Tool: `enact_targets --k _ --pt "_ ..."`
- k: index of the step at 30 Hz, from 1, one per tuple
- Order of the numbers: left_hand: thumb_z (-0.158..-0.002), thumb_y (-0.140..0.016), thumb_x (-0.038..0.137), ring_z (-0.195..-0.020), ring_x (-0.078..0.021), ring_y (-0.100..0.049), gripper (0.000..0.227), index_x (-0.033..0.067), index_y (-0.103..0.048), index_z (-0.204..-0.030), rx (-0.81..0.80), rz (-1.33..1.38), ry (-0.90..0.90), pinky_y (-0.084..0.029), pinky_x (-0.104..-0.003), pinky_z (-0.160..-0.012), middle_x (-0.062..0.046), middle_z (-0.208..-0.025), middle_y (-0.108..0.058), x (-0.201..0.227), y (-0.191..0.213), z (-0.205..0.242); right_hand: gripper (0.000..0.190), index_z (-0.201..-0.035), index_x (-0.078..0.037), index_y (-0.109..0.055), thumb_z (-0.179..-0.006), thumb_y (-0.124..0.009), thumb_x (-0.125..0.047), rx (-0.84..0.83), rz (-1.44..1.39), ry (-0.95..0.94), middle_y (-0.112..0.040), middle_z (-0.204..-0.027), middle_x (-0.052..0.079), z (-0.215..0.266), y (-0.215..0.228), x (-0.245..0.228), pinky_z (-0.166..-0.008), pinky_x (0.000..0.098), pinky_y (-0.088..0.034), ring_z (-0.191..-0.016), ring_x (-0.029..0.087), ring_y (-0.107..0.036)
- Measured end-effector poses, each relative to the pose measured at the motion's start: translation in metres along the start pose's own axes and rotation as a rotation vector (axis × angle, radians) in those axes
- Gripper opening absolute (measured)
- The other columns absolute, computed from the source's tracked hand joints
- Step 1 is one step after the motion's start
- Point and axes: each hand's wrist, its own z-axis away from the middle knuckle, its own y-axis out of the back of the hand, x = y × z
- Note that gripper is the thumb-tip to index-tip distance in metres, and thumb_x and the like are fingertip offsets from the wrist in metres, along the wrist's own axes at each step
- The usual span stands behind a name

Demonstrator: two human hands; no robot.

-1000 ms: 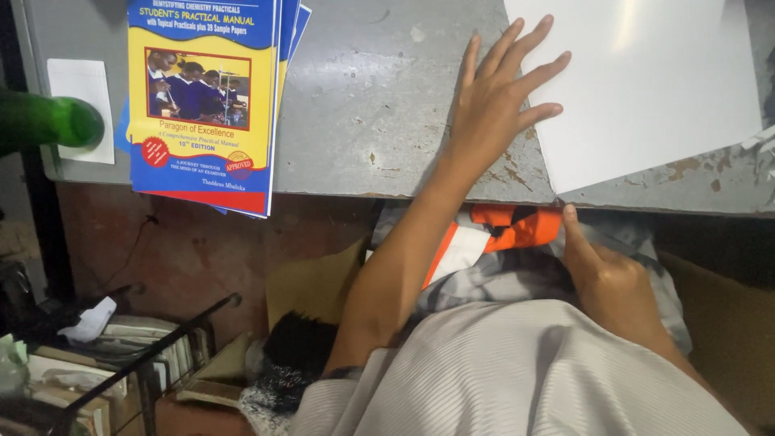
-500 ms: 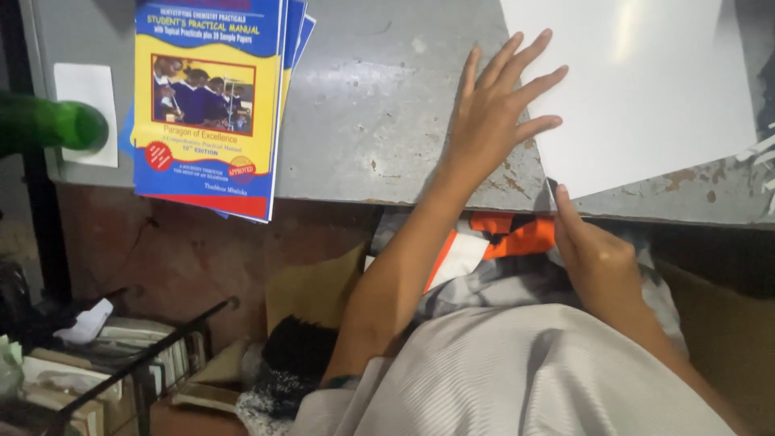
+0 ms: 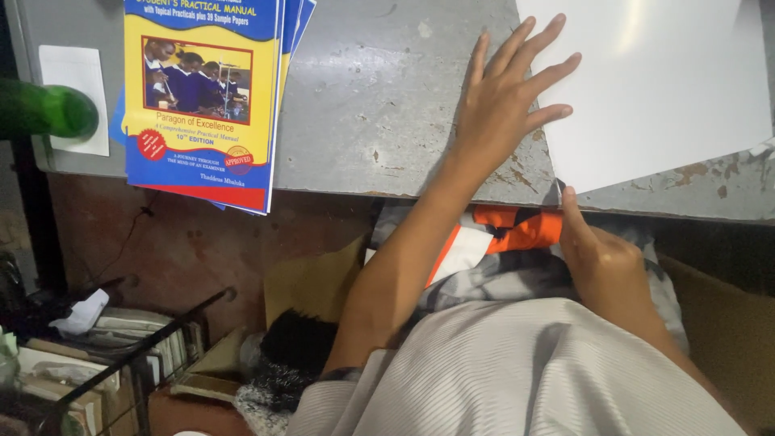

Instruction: The person uses a utility knife to trim the edges of a white sheet of paper on a metal table. They then wipe the paper and the table surface with an orange cloth. The person also handles and stacks several blue and yellow books on the table.

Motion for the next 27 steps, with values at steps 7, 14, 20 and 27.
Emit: enact_targets --k 7,14,20,27 --pt "-0.093 -0.096 0.044 -0.16 -0.0243 -0.027 0.063 0.0339 -0.064 -0.146 -0.028 0.035 0.018 -0.014 -0.064 -0.136 0.003 -0.165 -0.03 0.002 0.004 -0.001 0.062 -0.157 -0.003 -0.054 -0.099 -0.071 0.008 -0.033 0.063 -0.004 -0.036 -0.058 0.003 -0.003 0.009 -0.004 -0.048 0.0344 -0.034 -0.049 0.013 -0.029" --pt "-0.093 -0.095 0.046 -0.159 -0.0238 -0.027 0.062 0.0346 -0.064 -0.146 -0.025 0.023 0.023 -0.014 -0.064 -0.135 0.003 -0.165 -0.03 0.002 0.002 -0.001 0.066 -0.159 -0.009 -0.051 -0.096 -0.07 -0.002 -0.143 0.082 -0.092 -0.049 -0.063 0.005 0.003 0.01 -0.004 -0.052 0.0394 -0.042 -0.049 0.019 -0.045" --pt "-0.091 -0.095 0.046 -0.159 -0.0234 -0.027 0.064 0.0348 -0.064 -0.146 -0.026 0.025 0.038 -0.013 -0.064 -0.135 0.003 -0.165 -0.031 0.003 0.005 -0.002 0.063 -0.159 -0.009 -0.051 -0.098 -0.068 -0.003 -0.13 0.073 -0.085 -0.05 -0.065 0.006 0.005 0.015 -0.011 -0.051 0.041 -0.042 -0.049 0.021 -0.045" --pt "-0.091 -0.097 0.046 -0.159 -0.0235 -0.027 0.065 0.0343 -0.064 -0.146 -0.009 0.019 0.019 -0.014 -0.065 -0.135 0.002 -0.165 -0.03 0.0 -0.001 -0.002 0.074 -0.161 -0.008 -0.043 -0.091 -0.066 -0.006 -0.234 0.04 -0.098 -0.058 -0.068 0.008 0.006 0.034 -0.02 -0.053 0.0436 -0.047 -0.053 0.026 -0.056"
